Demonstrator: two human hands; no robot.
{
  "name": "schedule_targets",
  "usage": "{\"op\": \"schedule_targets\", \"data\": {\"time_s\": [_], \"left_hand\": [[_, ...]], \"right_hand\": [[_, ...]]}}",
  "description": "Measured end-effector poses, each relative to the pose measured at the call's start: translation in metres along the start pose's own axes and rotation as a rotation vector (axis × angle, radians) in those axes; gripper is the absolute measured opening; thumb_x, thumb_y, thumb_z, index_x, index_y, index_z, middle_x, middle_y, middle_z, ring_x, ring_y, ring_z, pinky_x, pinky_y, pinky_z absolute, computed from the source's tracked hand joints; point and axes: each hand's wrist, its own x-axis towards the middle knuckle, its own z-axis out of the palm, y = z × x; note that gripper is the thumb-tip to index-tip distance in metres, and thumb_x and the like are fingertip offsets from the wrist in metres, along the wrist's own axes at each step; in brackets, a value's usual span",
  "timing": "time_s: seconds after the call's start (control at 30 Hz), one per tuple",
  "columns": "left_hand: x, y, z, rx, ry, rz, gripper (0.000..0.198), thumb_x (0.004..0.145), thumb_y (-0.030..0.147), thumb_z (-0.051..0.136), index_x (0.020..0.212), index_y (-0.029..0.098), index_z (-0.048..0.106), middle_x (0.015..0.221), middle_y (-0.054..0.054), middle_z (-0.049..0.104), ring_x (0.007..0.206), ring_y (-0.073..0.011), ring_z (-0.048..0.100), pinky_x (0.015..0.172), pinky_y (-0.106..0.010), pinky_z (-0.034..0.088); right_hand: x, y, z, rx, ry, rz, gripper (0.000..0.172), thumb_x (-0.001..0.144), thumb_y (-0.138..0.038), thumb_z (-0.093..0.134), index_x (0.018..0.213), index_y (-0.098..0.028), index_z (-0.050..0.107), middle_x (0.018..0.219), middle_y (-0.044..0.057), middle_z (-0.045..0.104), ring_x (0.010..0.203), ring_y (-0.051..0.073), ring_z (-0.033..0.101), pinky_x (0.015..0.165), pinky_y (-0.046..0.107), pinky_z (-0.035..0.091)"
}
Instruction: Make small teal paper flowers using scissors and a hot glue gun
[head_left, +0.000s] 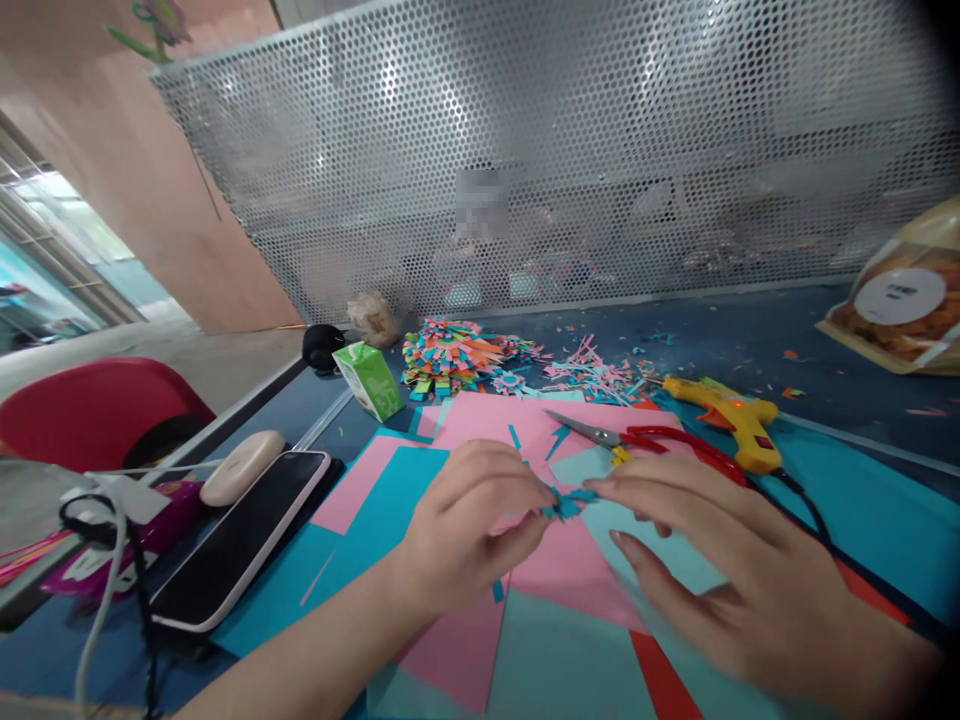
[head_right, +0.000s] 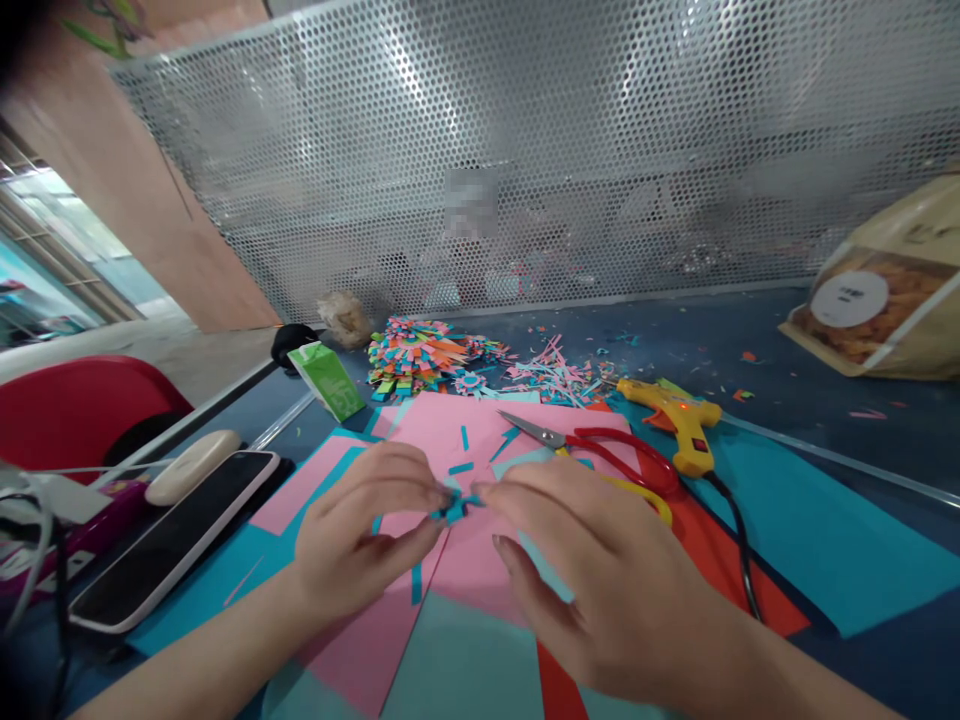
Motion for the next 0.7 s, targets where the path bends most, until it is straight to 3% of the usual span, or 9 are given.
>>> {"op": "schedule_targets", "data": {"time_s": [0.17, 0.27, 0.47, 0.7], "left_hand": [[-0.001, -0.002, 0.014, -0.496, 0.052, -0.675, 0.015, 0.070, 0.018, 0.068, 0.078, 0.015, 0.055, 0.072, -0.002, 0.057, 0.066, -0.0106, 0.055, 0.063, -0.024, 0.048], [-0.001, -0.005, 0.019, -0.728, 0.040, -0.902, 0.023, 0.065, 0.024, 0.073, 0.070, 0.014, 0.053, 0.067, 0.002, 0.051, 0.061, -0.0079, 0.052, 0.060, -0.022, 0.046], [0.000, -0.005, 0.020, -0.814, 0.016, -0.978, 0.026, 0.062, 0.024, 0.076, 0.070, 0.013, 0.054, 0.064, 0.003, 0.049, 0.059, -0.0064, 0.049, 0.057, -0.020, 0.042], [-0.001, -0.005, 0.021, -0.795, -0.031, -0.981, 0.028, 0.061, 0.025, 0.076, 0.072, 0.013, 0.053, 0.068, 0.002, 0.051, 0.062, -0.0076, 0.051, 0.057, -0.021, 0.042]], "right_hand": [[0.004, 0.008, 0.009, 0.324, -0.059, 0.446, 0.028, 0.081, -0.024, 0.053, 0.109, -0.026, 0.053, 0.094, 0.003, 0.062, 0.079, 0.015, 0.060, 0.067, 0.027, 0.053], [0.007, 0.012, 0.015, 0.426, -0.078, 0.567, 0.015, 0.081, -0.028, 0.052, 0.093, -0.024, 0.060, 0.089, 0.002, 0.065, 0.076, 0.016, 0.062, 0.066, 0.027, 0.052], [0.011, 0.011, 0.016, 0.447, -0.108, 0.610, 0.013, 0.079, -0.027, 0.052, 0.075, -0.021, 0.062, 0.071, 0.001, 0.065, 0.065, 0.015, 0.059, 0.058, 0.026, 0.049], [0.013, 0.009, 0.015, 0.480, -0.110, 0.594, 0.010, 0.077, -0.024, 0.053, 0.073, -0.022, 0.061, 0.073, 0.001, 0.066, 0.068, 0.016, 0.061, 0.060, 0.027, 0.049]]}}
